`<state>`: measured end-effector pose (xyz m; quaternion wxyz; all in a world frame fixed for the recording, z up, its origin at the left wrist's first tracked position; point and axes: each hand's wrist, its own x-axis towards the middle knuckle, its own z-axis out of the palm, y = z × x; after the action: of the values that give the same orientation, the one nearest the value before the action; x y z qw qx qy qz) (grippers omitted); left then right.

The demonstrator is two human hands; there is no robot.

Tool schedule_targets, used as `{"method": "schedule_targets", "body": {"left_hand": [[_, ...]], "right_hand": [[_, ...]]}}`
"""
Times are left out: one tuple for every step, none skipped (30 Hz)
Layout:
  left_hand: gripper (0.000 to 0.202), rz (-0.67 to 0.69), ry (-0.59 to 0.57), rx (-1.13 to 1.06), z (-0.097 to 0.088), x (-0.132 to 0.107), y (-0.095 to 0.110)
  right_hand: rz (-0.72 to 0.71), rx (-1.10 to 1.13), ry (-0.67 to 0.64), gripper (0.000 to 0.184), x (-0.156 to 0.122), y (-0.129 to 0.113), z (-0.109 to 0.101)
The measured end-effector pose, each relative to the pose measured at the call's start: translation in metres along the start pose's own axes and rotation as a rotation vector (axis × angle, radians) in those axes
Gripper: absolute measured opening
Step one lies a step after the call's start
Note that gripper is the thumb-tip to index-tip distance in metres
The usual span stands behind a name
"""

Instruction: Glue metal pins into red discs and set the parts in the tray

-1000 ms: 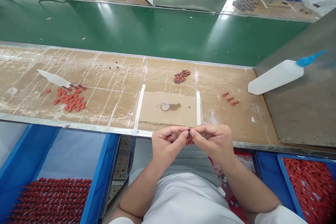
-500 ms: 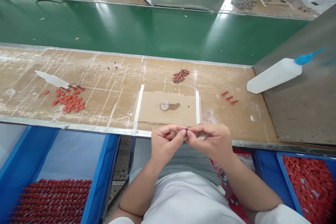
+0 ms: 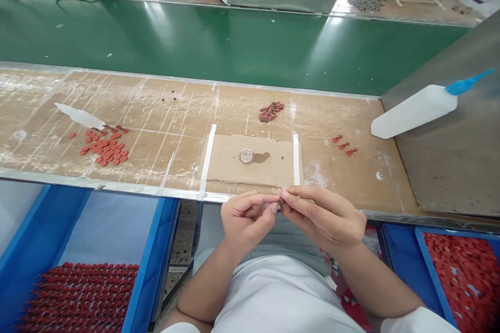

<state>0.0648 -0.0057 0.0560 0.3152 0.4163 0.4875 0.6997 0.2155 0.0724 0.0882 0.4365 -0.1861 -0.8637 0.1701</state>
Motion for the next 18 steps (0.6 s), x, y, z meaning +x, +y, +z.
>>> {"method": "schedule_targets", "body": {"left_hand": [[0.02,0.012,-0.003,0.004,-0.0007,0.0,0.0008],[0.02,0.024,-0.002,0.011,-0.0014,0.0001,0.0017],[0.019,0.029,-0.003,0.022,-0.002,0.0002,0.0027],[0.017,0.027,0.0,0.036,-0.0025,0.0002,0.0038],[0.015,0.02,0.002,0.054,-0.0029,0.0001,0.0047],[0.014,0.007,0.004,0.071,-0.0033,-0.0001,0.0055],[0.013,-0.007,0.004,0.084,-0.0036,-0.0005,0.0061],[0.013,-0.02,0.004,0.092,-0.0039,-0.0009,0.0064],[0.013,-0.029,0.002,0.093,-0.0041,-0.0014,0.0065],[0.013,-0.035,-0.001,0.089,-0.0044,-0.002,0.0064],[0.013,-0.04,-0.004,0.086,-0.0046,-0.0024,0.0063],[0.012,-0.042,-0.007,0.082,-0.0049,-0.0029,0.0062],[0.012,-0.042,-0.01,0.077,-0.0051,-0.0032,0.0061],[0.012,-0.042,-0.013,0.072,-0.0053,-0.0034,0.0062],[0.013,-0.039,-0.015,0.066,-0.0054,-0.0036,0.0063],[0.013,-0.036,-0.016,0.059,-0.0055,-0.0037,0.0065],[0.013,-0.034,-0.016,0.05,-0.0056,-0.0038,0.0067],[0.013,-0.033,-0.015,0.042,-0.0059,-0.0039,0.0068]], "right_hand": [[-0.012,-0.016,0.001,0.048,0.0003,-0.0009,-0.0011],[-0.023,-0.032,0.002,0.049,0.001,-0.0019,-0.0021],[-0.031,-0.048,0.001,0.049,0.0019,-0.0028,-0.0031],[-0.034,-0.06,-0.008,0.05,0.003,-0.0035,-0.004],[-0.034,-0.066,-0.022,0.05,0.0041,-0.0041,-0.0049],[-0.032,-0.069,-0.038,0.05,0.005,-0.0044,-0.0056],[-0.028,-0.07,-0.05,0.05,0.0056,-0.0045,-0.0063],[-0.021,-0.069,-0.058,0.05,0.0059,-0.0045,-0.0067],[-0.015,-0.067,-0.061,0.05,0.0059,-0.0043,-0.007],[-0.006,-0.065,-0.054,0.05,0.0057,-0.0041,-0.007],[0.003,-0.064,-0.047,0.05,0.0053,-0.0039,-0.007],[0.009,-0.061,-0.045,0.049,0.0048,-0.0037,-0.0069],[0.012,-0.056,-0.045,0.049,0.0043,-0.0035,-0.0067],[0.009,-0.049,-0.046,0.048,0.0039,-0.0034,-0.0065],[0.005,-0.043,-0.047,0.048,0.0037,-0.0033,-0.0063],[0.002,-0.034,-0.05,0.048,0.0036,-0.0032,-0.0061],[0.0,-0.021,-0.056,0.049,0.0039,-0.0031,-0.0058],[0.002,-0.003,-0.061,0.049,0.0046,-0.003,-0.0054]]}}
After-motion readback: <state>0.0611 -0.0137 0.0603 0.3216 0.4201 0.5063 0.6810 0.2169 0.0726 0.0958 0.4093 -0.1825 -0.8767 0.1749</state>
